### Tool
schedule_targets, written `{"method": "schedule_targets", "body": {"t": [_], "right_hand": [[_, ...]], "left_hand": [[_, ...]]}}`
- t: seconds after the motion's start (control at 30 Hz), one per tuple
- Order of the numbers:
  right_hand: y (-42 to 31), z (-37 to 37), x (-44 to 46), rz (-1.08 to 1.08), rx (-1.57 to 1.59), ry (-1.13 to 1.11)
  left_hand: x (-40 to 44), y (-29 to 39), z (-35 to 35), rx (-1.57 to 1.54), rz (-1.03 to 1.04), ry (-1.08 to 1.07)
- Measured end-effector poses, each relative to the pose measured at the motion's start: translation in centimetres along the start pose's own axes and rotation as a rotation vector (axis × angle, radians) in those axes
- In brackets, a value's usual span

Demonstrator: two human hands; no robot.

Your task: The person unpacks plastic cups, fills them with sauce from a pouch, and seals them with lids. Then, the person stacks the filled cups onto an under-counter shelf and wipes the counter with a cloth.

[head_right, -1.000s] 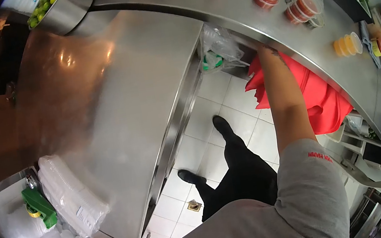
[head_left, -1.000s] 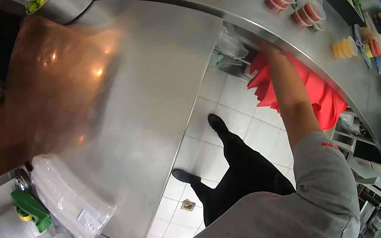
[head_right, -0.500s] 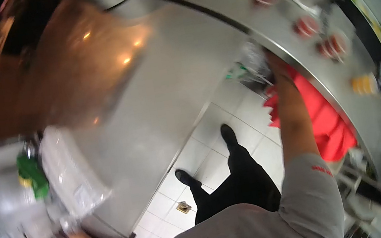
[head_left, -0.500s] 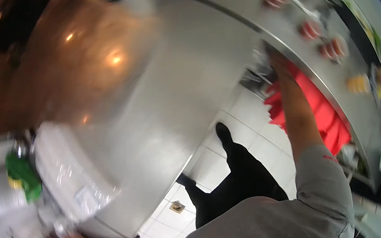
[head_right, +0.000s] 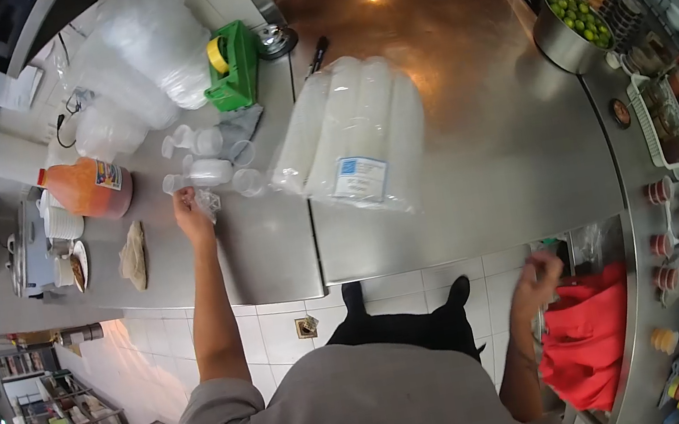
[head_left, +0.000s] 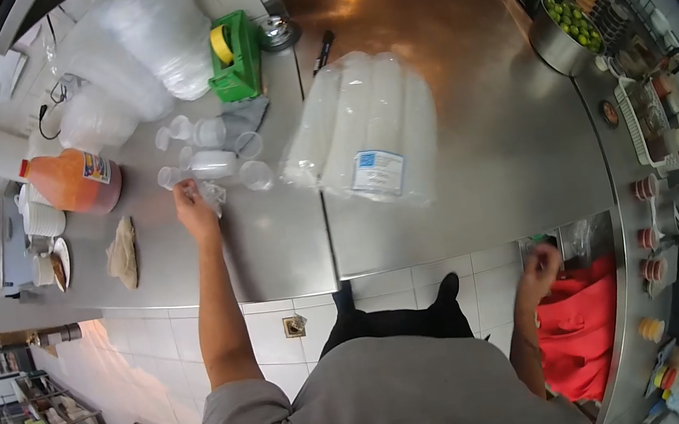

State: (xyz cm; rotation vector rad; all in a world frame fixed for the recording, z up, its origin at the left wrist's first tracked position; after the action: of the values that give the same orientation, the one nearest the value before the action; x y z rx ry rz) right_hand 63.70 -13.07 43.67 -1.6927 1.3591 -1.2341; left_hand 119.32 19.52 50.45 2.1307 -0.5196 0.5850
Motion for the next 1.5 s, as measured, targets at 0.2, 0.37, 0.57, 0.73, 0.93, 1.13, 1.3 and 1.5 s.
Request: {"method": "schedule_targets", "body": {"t": [0.2, 0.37, 0.57, 0.73, 0.93, 1.13, 1.3, 1.5], "right_hand": [[-26.3, 19.0, -3.2, -0.585, -0.039, -0.452], [-26.3, 30.7, -5.1, -0.628, -0.315, -0.492], [-26.5, 30.9, -5.7, -0.598, -0.253, -0.463], [-26.2, 30.1, -5.1, -0.432, -0.170, -0.565], [-25.6, 29.8, -4.4, -0.475, -0.072, -0.614], [-24.9, 30.4, -3.0, -0.367, -0.008, -0.817], [-25.8, 30.3, -3.1, -0.561, -0.439, -0.705], [-26.0, 30.4, -3.6, -0.517, -0.519, -0.674]], "left_hand": [[-0.6, 6.3, -0.1, -0.033, 0.367, -0.253], [2.4, 5.1, 0.4, 0.141, 0.425, -0.488], [2.6, 10.3, 0.2, -0.372, 0.646, -0.525], [-1.9, 14.7, 5.8, -0.359, 0.694, -0.861], [-3.2, 14.8, 6.8, -0.458, 0.573, -0.789], [-3.5, 14.2, 6.2, -0.667, 0.482, -0.684], [-3.0, 14.8, 5.8, -0.632, 0.424, -0.702], [-3.9, 14.6, 5.2, -0.544, 0.472, -0.764]]}}
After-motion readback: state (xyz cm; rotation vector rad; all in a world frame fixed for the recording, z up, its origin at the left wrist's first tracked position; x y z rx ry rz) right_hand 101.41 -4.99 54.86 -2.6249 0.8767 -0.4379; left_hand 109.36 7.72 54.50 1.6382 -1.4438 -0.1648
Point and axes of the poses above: each hand's wrist, its own x-axis towards the middle knuckle, its own z-axis out of the palm, y = z × x, the point moved 5 cm from there along x, towards the middle knuckle, and after that the axes turned 11 degrees about z, right-handed, at the moved point
